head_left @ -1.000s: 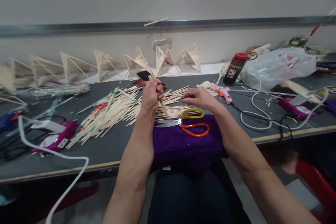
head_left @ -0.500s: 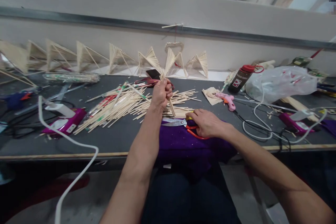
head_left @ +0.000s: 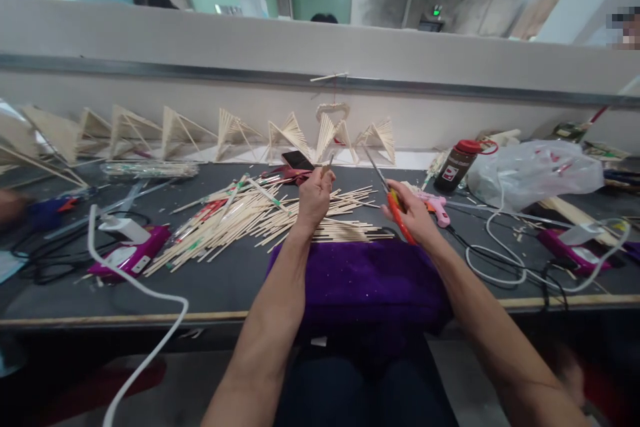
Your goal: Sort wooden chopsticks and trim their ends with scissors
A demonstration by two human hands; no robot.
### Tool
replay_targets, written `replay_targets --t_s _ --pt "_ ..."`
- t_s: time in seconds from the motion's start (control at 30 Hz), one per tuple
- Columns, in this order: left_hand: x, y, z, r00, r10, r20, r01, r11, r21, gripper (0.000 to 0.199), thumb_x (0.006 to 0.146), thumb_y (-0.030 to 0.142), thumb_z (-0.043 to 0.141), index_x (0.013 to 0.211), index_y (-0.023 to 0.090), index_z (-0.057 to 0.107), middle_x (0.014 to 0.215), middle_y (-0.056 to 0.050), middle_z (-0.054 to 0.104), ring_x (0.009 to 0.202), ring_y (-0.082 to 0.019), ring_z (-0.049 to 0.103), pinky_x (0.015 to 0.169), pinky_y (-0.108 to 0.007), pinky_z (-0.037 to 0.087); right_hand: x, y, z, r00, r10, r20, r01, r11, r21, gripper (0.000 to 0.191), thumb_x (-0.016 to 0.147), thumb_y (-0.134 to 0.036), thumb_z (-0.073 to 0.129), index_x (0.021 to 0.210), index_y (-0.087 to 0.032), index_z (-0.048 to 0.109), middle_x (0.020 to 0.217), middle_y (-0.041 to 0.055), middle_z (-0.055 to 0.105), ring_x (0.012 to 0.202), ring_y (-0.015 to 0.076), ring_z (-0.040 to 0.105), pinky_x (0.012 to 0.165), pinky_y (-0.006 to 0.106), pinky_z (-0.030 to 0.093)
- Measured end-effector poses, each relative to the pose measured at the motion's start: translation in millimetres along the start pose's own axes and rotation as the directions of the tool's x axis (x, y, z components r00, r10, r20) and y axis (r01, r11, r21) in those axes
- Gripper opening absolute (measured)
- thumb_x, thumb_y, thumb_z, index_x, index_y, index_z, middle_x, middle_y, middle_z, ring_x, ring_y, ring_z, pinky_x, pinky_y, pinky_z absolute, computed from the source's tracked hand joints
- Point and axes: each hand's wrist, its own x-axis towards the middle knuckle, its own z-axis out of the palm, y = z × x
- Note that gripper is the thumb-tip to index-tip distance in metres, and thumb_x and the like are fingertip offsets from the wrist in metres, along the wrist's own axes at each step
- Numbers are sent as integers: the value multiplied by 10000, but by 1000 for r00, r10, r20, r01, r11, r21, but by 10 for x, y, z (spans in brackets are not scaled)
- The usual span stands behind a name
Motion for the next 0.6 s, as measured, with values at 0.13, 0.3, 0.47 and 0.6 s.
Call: replay_targets --t_s 0.13,0.3,0.47,0.6 --pt "-6 -75 9 983 155 101 -180 929 323 259 893 331 402 786 177 581 607 9 536 534 -100 475 566 -205 324 123 15 116 999 51 -18 -51 999 7 594 718 -376 599 1256 -220 398 872 10 576 742 152 531 701 286 432" --pt "-42 -112 89 960 211 185 -276 833 480 264 905 325 372 855 177 584 724 -36 607 648 -139 535 629 -227 335 38 101 70 992 104 72 -101 994 -43 606 686 -404 633 1224 -237 409 857 -5 576 743 151 534 699 289 418" --pt "-93 -127 173 931 261 254 -362 736 573 264 910 311 348 868 180 574 762 -45 615 672 -150 541 628 -235 328 0 94 83 993 83 86 -77 995 -70 570 702 -417 622 1210 -249 425 928 18 585 775 156 539 696 295 400" --pt "-102 -155 208 913 302 274 -407 688 600 232 901 289 365 842 179 560 761 -58 602 667 -156 539 614 -242 319 -8 16 138 998 55 37 -51 994 -96 581 683 -445 640 1188 -236 444 953 33 579 783 156 531 684 295 394"
